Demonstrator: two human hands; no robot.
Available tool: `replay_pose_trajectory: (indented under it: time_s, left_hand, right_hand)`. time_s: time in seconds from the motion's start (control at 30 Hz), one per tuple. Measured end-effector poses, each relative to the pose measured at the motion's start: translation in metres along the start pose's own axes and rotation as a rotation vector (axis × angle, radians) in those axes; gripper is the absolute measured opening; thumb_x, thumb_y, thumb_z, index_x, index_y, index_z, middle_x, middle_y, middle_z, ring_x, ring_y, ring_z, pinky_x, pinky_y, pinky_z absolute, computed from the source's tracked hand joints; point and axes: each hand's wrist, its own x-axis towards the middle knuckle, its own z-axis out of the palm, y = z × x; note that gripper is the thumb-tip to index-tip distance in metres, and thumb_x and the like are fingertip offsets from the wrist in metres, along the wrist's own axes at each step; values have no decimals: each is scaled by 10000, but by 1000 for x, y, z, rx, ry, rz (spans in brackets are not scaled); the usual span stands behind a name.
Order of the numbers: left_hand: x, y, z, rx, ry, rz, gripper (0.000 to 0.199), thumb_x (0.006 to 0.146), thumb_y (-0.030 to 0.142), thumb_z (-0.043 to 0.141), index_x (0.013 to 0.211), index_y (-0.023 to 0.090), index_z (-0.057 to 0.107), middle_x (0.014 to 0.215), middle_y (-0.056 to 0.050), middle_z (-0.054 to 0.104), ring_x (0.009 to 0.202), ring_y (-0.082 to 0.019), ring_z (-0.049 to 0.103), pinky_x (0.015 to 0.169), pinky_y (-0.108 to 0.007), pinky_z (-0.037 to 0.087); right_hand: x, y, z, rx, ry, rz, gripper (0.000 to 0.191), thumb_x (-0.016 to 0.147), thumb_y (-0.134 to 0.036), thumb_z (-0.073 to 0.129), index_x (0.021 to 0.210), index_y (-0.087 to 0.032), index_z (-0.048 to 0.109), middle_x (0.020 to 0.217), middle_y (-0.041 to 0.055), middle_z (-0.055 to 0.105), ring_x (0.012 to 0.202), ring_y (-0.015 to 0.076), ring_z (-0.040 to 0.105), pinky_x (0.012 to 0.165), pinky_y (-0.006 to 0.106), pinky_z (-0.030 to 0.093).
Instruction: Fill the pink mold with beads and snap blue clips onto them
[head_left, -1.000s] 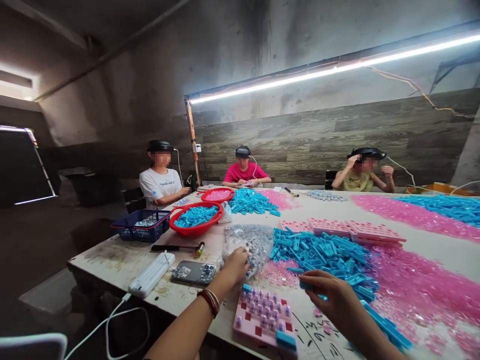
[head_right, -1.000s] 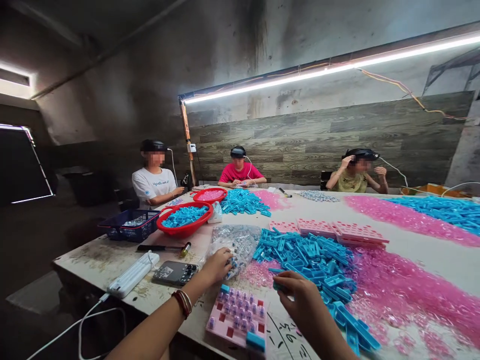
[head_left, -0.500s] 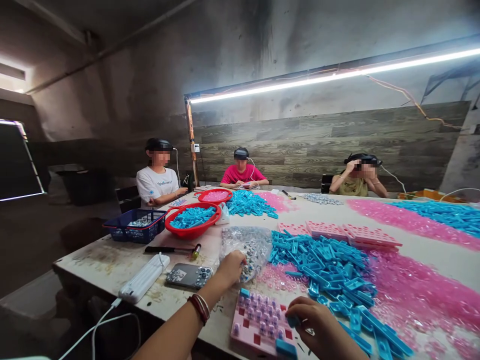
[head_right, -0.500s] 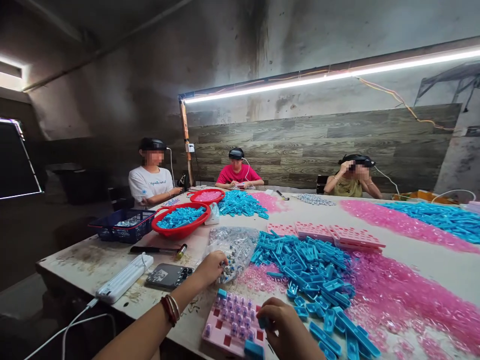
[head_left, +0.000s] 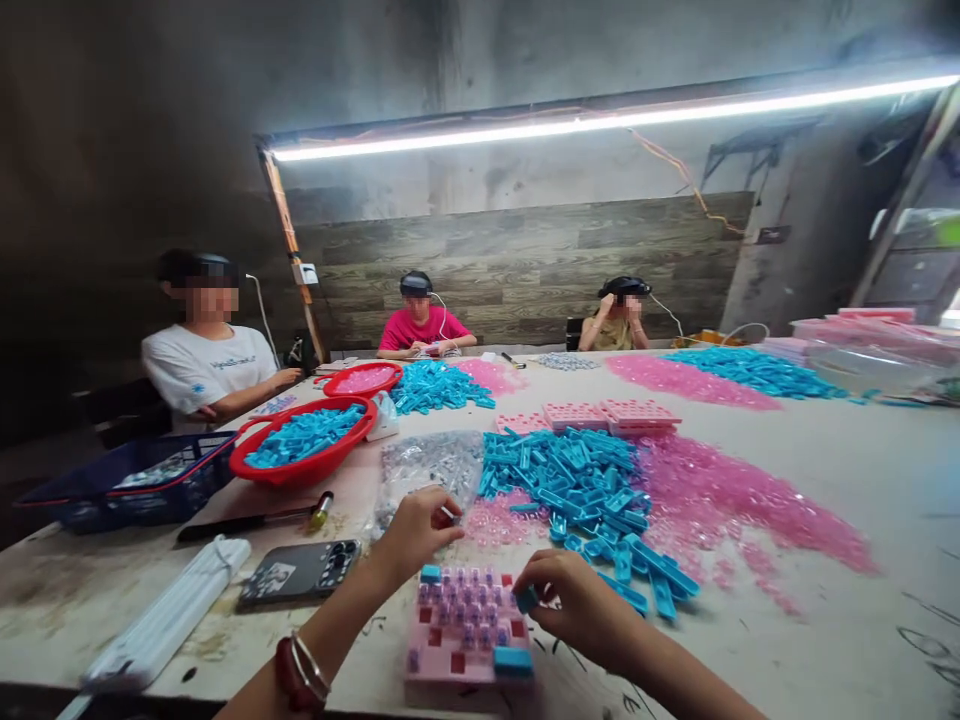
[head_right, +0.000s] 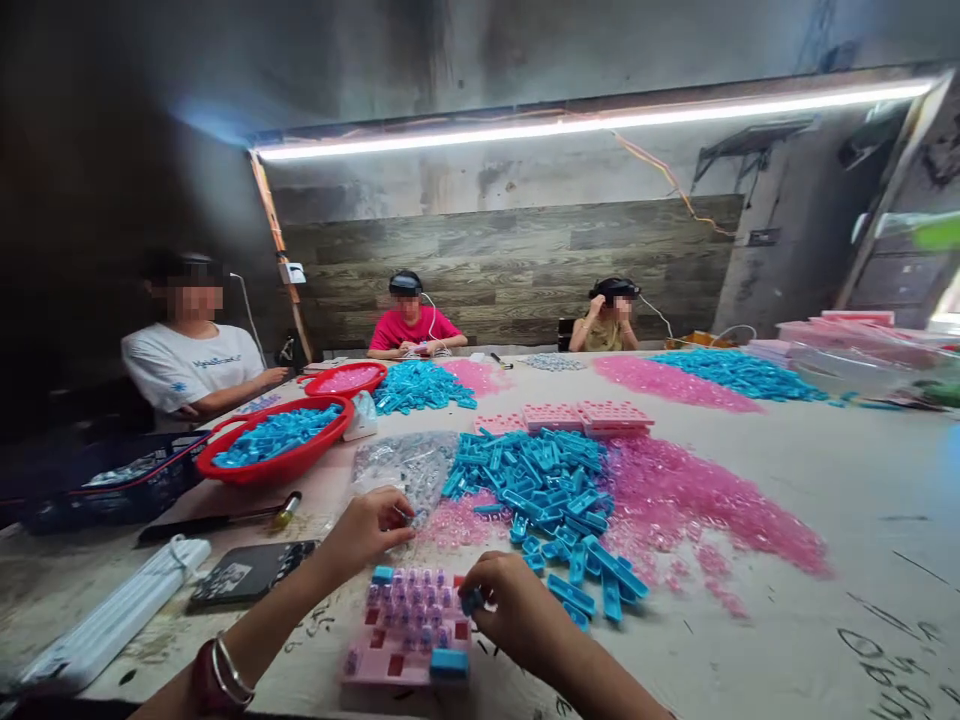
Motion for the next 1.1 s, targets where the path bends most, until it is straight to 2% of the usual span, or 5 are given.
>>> replay_pose_trajectory:
  time_s: [0.13,0.33,0.6,0.8,1.1]
  left_hand:
    - [0,4,17,-50,-118,55,109,655,124,634,763,137,641,808,-14,567,671,-103,571,635,-202,458]
    - [-2,3,39,41,-297,86,168,663,106,602,812,151,666,752,-5,623,659,-113,568,629,-207,441]
    - [2,7,45,97,-339,155,256,667,81,545,816,192,720,852,-17,668,782,-136,592,745,-222,440]
    - [3,13,48,165,-367,180,328,709,93,488,936,197,699,899,-36,652,846,-154,578,788,-249,430]
    - [7,15,59,258,-373,123,243,705,81,553,873,166,707,799,-38,656,763,-151,581,721,-236,432]
  right_hand:
    - [-1,2,-9,-12,40,-25,295,617,-18,558,792,-191,721,746,27,665,635,121,586,614,217,436]
    - [4,15,-19,-46,85,24,272,640,-46,571,822,-190,712,760,20,668,615,113,588,605,224,440]
    - [11,32,-22,-16,64,75,247,650,-58,576,828,-167,707,752,30,678,613,119,591,569,214,444]
    - [11,37,-27,-18,81,64,239,652,-66,584,832,-165,705,779,28,684,630,119,586,593,223,449]
    - [9,38,-35,15,122,85,212,661,-86,595,828,-152,707,781,35,692,646,129,596,594,229,454]
